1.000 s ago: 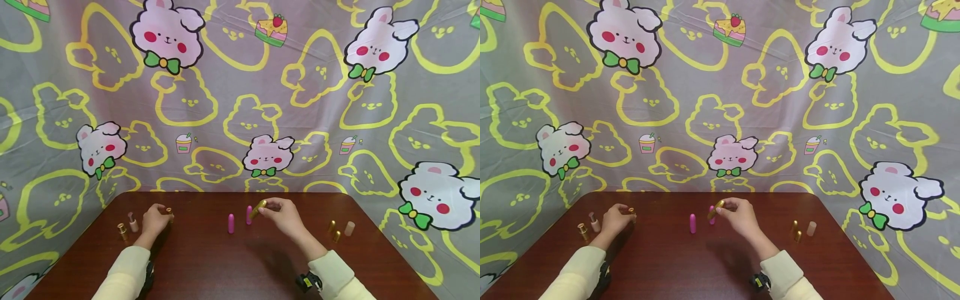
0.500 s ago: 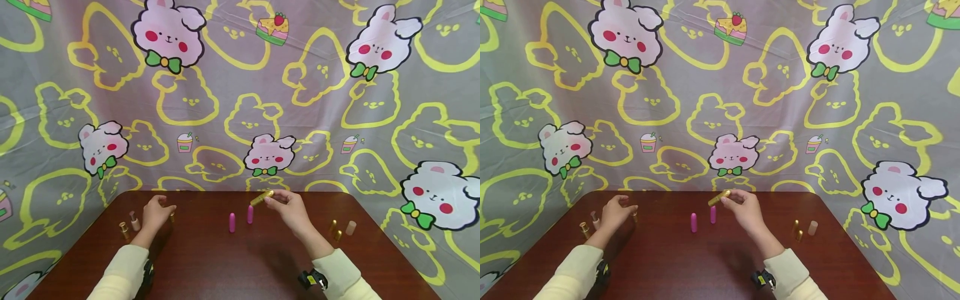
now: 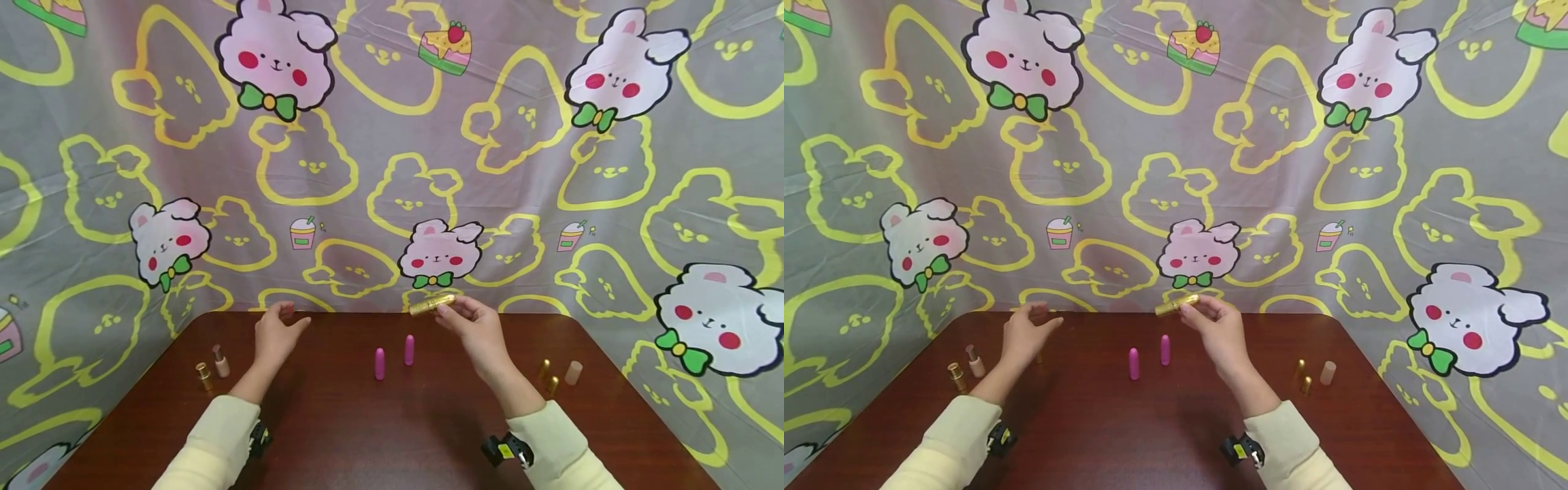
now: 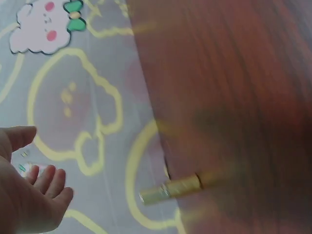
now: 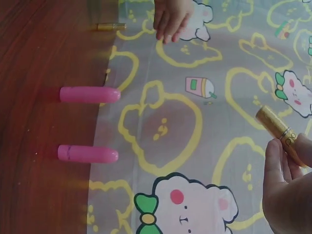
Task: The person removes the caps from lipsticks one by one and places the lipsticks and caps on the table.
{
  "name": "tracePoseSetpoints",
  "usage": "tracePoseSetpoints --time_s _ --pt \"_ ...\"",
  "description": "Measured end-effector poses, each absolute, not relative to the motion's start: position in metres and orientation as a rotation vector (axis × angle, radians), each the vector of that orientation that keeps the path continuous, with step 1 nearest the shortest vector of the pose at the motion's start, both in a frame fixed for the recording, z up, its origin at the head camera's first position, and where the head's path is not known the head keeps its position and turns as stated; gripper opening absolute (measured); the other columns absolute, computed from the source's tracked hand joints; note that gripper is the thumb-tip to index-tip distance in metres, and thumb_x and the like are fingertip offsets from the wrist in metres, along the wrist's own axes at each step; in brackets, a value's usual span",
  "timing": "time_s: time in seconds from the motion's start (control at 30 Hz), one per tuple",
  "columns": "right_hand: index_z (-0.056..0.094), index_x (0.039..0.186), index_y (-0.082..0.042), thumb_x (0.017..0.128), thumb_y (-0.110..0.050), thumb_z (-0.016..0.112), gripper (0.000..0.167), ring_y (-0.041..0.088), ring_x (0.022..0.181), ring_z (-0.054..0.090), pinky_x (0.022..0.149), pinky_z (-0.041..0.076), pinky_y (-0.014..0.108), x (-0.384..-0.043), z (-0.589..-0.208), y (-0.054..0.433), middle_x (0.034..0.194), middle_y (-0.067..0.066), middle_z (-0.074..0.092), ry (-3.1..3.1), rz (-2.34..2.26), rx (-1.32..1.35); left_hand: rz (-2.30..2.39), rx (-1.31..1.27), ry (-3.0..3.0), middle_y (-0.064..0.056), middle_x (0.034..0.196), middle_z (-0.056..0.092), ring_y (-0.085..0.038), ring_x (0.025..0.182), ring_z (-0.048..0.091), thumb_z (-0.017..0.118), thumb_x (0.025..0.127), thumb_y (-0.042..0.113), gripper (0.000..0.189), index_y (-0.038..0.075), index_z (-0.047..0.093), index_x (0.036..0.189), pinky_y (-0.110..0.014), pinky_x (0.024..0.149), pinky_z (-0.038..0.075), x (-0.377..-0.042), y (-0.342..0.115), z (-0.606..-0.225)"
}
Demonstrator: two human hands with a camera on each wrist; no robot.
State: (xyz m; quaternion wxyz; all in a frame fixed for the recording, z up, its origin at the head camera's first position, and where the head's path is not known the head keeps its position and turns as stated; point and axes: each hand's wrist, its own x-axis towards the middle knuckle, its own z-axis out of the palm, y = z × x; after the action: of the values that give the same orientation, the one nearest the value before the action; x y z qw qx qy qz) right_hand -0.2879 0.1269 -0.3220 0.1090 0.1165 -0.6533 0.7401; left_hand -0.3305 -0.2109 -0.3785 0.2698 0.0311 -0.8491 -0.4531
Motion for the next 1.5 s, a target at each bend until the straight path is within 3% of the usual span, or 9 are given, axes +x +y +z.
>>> tracePoseSetpoints --time_s 0.2,0.43,0.53,0.7,0.83,0.97,1.37,1.5 --pt "0.060 0.116 0.013 0.091 0.000 0.066 0.029 0.018 0.087 0.070 0.085 0.052 0.038 -0.286 -0.316 0.125 0.097 0.010 0.069 -1.854 2.205 0.346 -1.349 -0.073 -2.113 -0.022 0.116 0.065 -0.033 0.111 0.060 0.078 0.082 0.010 0.041 -0.005 0.061 0.117 -0.046 0.093 0.046 -0.330 -0.184 -0.368" --pt "0.058 0.116 0.014 0.090 0.003 0.065 0.029 0.023 0.093 0.069 0.088 0.051 0.040 -0.288 -0.313 0.119 0.097 0.008 0.069 -1.707 2.311 0.364 -1.525 -0.193 -1.964 -0.018 0.113 0.066 -0.028 0.108 0.062 0.078 0.082 0.010 0.038 -0.004 0.063 0.115 -0.024 0.081 0.047 -0.329 -0.156 -0.355" --pt "0.057 0.118 0.015 0.091 0.004 0.064 0.030 0.024 0.094 0.069 0.088 0.051 0.039 -0.291 -0.313 0.115 0.097 0.008 0.069 -1.647 2.376 0.373 -1.656 -0.273 -1.898 -0.020 0.113 0.066 -0.028 0.107 0.062 0.077 0.083 0.006 0.037 -0.007 0.063 0.114 -0.019 0.083 0.046 -0.327 -0.145 -0.350" --pt "0.060 0.114 0.010 0.093 0.003 0.061 0.023 0.020 0.091 0.069 0.088 0.051 0.037 -0.291 -0.310 0.110 0.096 0.008 0.069 -1.571 2.448 0.357 -1.837 -0.443 -1.816 -0.025 0.114 0.064 -0.024 0.104 0.062 0.074 0.084 -0.001 0.037 -0.011 0.060 0.116 -0.026 0.091 0.049 -0.324 -0.128 -0.345" --pt "0.066 0.104 0.000 0.094 0.004 0.059 0.013 0.022 0.093 0.069 0.089 0.051 0.036 -0.291 -0.308 0.107 0.095 0.008 0.069 -1.483 2.517 0.357 -1.922 -0.478 -1.778 -0.024 0.114 0.064 -0.016 0.100 0.064 0.072 0.085 -0.003 0.036 -0.012 0.060 0.117 -0.027 0.088 0.051 -0.321 -0.116 -0.341" --pt "0.069 0.097 -0.006 0.094 0.004 0.058 0.015 0.023 0.094 0.068 0.088 0.051 0.036 -0.292 -0.307 0.104 0.094 0.008 0.069 -1.423 2.575 0.341 -2.052 -0.467 -1.691 -0.020 0.112 0.067 -0.012 0.098 0.065 0.069 0.086 -0.005 0.034 -0.013 0.059 0.118 -0.026 0.087 0.051 -0.319 -0.107 -0.339" --pt "0.068 0.094 -0.007 0.095 0.003 0.056 0.015 0.019 0.089 0.069 0.087 0.052 0.034 -0.291 -0.305 0.097 0.095 0.008 0.067 -1.357 2.664 0.311 -2.279 -0.598 -1.500 -0.022 0.112 0.067 -0.028 0.107 0.065 0.062 0.089 -0.008 0.032 -0.019 0.055 0.119 -0.033 0.094 0.048 -0.309 -0.075 -0.332" --pt "0.068 0.092 -0.008 0.096 0.003 0.054 0.019 0.018 0.088 0.069 0.088 0.051 0.034 -0.290 -0.304 0.096 0.095 0.007 0.067 -1.340 2.690 0.308 -2.295 -0.595 -1.493 -0.015 0.108 0.070 -0.028 0.107 0.064 0.062 0.089 -0.009 0.032 -0.019 0.055 0.118 -0.033 0.094 0.048 -0.308 -0.068 -0.332"
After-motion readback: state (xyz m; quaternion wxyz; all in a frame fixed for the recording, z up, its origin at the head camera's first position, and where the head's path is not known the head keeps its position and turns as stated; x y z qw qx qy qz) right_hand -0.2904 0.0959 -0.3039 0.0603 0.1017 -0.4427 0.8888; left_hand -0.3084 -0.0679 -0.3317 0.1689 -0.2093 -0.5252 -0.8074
